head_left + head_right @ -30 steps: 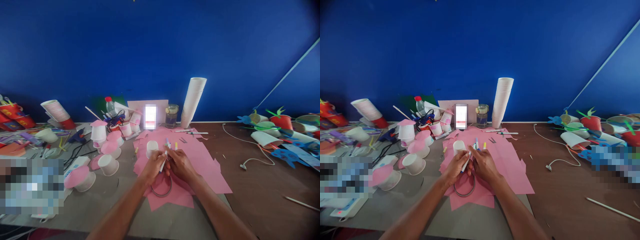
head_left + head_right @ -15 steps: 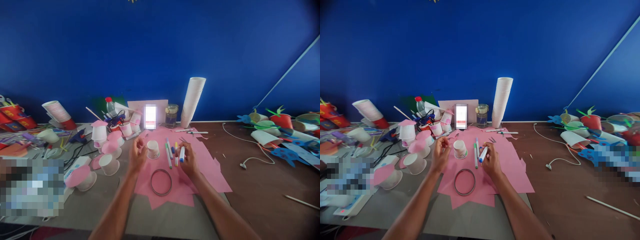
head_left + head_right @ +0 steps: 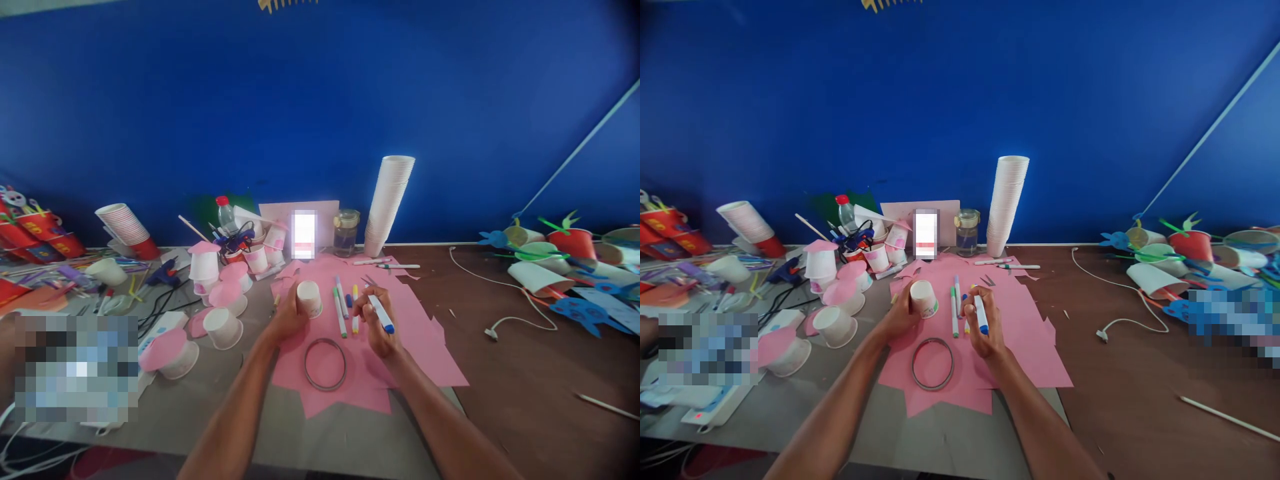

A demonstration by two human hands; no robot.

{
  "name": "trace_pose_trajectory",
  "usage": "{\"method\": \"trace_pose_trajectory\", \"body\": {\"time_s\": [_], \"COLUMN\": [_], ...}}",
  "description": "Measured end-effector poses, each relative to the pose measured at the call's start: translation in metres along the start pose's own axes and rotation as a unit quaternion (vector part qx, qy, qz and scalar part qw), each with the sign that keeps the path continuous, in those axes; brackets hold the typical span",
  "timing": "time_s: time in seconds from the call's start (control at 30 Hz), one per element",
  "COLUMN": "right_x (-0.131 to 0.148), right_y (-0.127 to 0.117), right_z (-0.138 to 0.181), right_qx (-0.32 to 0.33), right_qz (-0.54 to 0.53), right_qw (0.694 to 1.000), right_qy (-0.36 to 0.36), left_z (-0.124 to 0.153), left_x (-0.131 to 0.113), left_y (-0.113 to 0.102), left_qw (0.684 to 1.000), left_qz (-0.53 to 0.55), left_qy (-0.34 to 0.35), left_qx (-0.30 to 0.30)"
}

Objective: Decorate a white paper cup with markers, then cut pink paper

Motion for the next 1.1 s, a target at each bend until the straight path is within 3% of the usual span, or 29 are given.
{"method": "trace_pose_trajectory", "body": {"time_s": [0.17,0.3,0.43,0.53,0.73,0.87,1.1], "right_x": [0.001,0.002,0.009,0.014,0.024,0.029,0.019], "right_y": [0.002,0.007,0.012,0.013,0.012,0.014,0.017], "right_z": [0.000,-0.003,-0.005,-0.003,0.004,0.005,0.008], "right_qx": [-0.002,-0.013,-0.044,-0.036,0.065,0.060,0.040], "right_qz": [-0.038,-0.099,-0.163,-0.189,-0.056,0.030,0.033], "right_qw": [0.999,0.993,0.978,0.973,0.994,0.998,0.998], "right_qy": [0.014,0.063,0.122,0.128,0.066,-0.007,0.038], "left_z": [0.000,0.000,0.001,0.004,0.004,0.002,0.001], "left_x": [-0.005,-0.003,-0.008,-0.017,-0.018,-0.010,-0.011], "left_y": [0.003,0.005,0.008,0.009,0.011,0.014,0.014], "left_qw": [1.000,0.996,0.984,0.978,0.976,0.971,0.966], "left_qz": [0.010,0.019,0.162,0.189,0.187,0.208,0.225], "left_qy": [-0.018,-0.075,-0.065,-0.065,-0.064,-0.075,-0.086], "left_qx": [-0.008,-0.038,0.033,0.068,0.090,0.091,0.094]}}
Point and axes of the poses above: each hand's wrist, its own z-axis away from the middle knuckle, its own y-axis out of the palm, x = y × z, the point moved 1 cm from there along -z, towards the middle knuckle, and after that the axes turned 6 degrees about y, right-handed, at the moved point
